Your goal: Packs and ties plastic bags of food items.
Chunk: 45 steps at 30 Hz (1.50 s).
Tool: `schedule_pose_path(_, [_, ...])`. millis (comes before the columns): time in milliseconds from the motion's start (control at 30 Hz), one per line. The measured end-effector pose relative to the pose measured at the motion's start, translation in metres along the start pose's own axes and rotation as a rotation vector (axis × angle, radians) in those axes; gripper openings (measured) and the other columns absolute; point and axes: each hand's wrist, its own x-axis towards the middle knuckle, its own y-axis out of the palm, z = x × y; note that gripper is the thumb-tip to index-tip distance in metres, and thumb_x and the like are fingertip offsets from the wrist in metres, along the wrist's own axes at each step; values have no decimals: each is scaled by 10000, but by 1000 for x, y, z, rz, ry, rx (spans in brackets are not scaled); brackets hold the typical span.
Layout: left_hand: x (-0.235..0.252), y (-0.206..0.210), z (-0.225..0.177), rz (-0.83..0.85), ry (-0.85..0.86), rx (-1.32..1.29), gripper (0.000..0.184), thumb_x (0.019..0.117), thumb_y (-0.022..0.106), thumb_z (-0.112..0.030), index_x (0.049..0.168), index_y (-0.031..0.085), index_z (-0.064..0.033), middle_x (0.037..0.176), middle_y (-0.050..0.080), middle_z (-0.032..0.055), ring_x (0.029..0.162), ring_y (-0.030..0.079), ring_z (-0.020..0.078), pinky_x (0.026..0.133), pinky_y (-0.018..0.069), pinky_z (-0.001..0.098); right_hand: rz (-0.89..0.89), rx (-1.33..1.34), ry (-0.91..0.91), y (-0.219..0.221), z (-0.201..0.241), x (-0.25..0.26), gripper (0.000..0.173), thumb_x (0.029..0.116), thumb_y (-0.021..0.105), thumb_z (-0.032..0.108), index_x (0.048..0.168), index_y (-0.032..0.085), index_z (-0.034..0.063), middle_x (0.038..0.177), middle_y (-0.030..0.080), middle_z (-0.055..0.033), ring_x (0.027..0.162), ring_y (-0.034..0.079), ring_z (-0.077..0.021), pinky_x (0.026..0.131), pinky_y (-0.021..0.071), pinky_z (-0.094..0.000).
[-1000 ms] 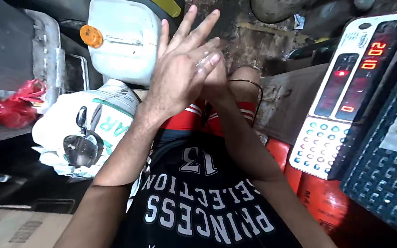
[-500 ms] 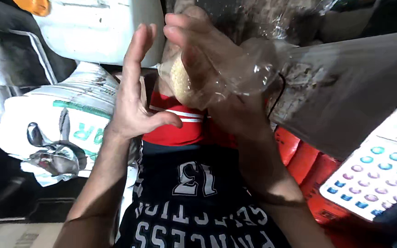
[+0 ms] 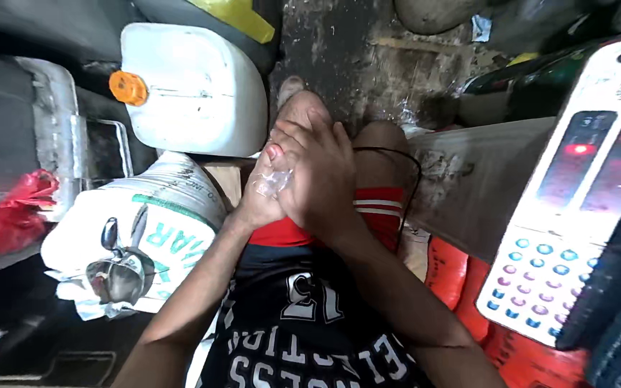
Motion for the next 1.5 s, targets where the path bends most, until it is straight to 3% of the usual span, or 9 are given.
schedule_pose_path(200, [-1, 6, 10, -44, -29, 54, 808, 705, 877, -258, 1387, 507, -35, 1214, 668, 114, 1111, 663, 164, 955, 579, 428, 48, 2, -2, -26, 13, -4, 513, 1092, 335, 447, 1482, 572, 214, 1641, 398, 44, 1571, 212, -316, 1211, 130, -718])
schedule_pose_path(267, [-1, 9, 13, -51, -77, 66, 888, 713, 888, -352, 1428, 486, -13, 1296, 647, 130, 1200, 632, 173, 1037, 543, 442, 0, -7, -13, -12, 10, -4, 440, 1061, 433, 407, 1349, 679, 184, 1552, 521, 18, 1507, 353, -326, 1179, 157, -749])
schedule_pose_path(333, [0, 12, 13, -76, -122, 69, 860, 715, 883, -383, 1390, 507, -6, 1272, 652, 130, 1187, 636, 172, 1031, 545, 438, 68, -45, -9, -19, 12, 0, 437, 1033, 464, 390, 1346, 677, 172, 1550, 524, 7, 1528, 317, -335, 1188, 130, -755])
schedule_pose_path(467, [2, 10, 14, -121, -99, 25, 919, 721, 887, -361, 1431, 452, 27, 1301, 648, 132, 1216, 627, 148, 1069, 527, 377, 65, -148, 42, -14, 19, 15, 485, 1058, 362, 483, 1346, 678, 254, 1570, 494, 97, 1551, 280, -285, 1213, 134, -709])
schedule_pose_path(567, [-2, 11, 16, -145, -96, 17, 960, 713, 889, -376, 1438, 428, 53, 1314, 640, 147, 1245, 609, 149, 1100, 498, 361, 140, -151, 79, -3, 20, 21, 498, 1007, 370, 486, 1217, 737, 223, 1458, 608, 40, 1469, 420, -279, 1186, 184, -716])
schedule_pose_path(733, [3, 11, 16, -197, -51, 3, 945, 708, 893, -369, 1419, 450, 67, 1290, 652, 157, 1213, 627, 149, 1074, 515, 349, 121, -159, 55, -15, 28, 25, 562, 1055, 261, 522, 1502, 537, 323, 1651, 374, 76, 1581, 183, -296, 1214, 78, -720])
schedule_pose_path(1033, [0, 18, 16, -205, 20, -60, 941, 727, 881, -326, 1423, 425, 114, 1336, 623, 184, 1253, 606, 157, 1108, 491, 335, 98, -195, 57, -8, 20, 14, 607, 1051, 171, 573, 1632, 247, 416, 1741, 109, 11, 1596, -8, -362, 1157, 29, -806])
schedule_pose_path(1367, [0, 20, 18, -197, 30, 1, 1008, 702, 894, -307, 1466, 382, 108, 1368, 609, 182, 1264, 599, 145, 1108, 487, 322, 84, -194, 65, -1, 12, 12, 574, 1042, 271, 509, 1593, 375, 386, 1710, 241, -20, 1574, 119, -425, 1140, 96, -817])
schedule_pose_path(1500, [-1, 15, 5, -198, 51, -6, 971, 721, 873, -305, 1454, 397, 119, 1373, 600, 214, 1287, 589, 181, 1115, 476, 342, 167, -173, 51, -23, 24, 8, 597, 1065, 203, 569, 1613, 334, 374, 1723, 197, -24, 1583, 57, -420, 1153, 38, -808])
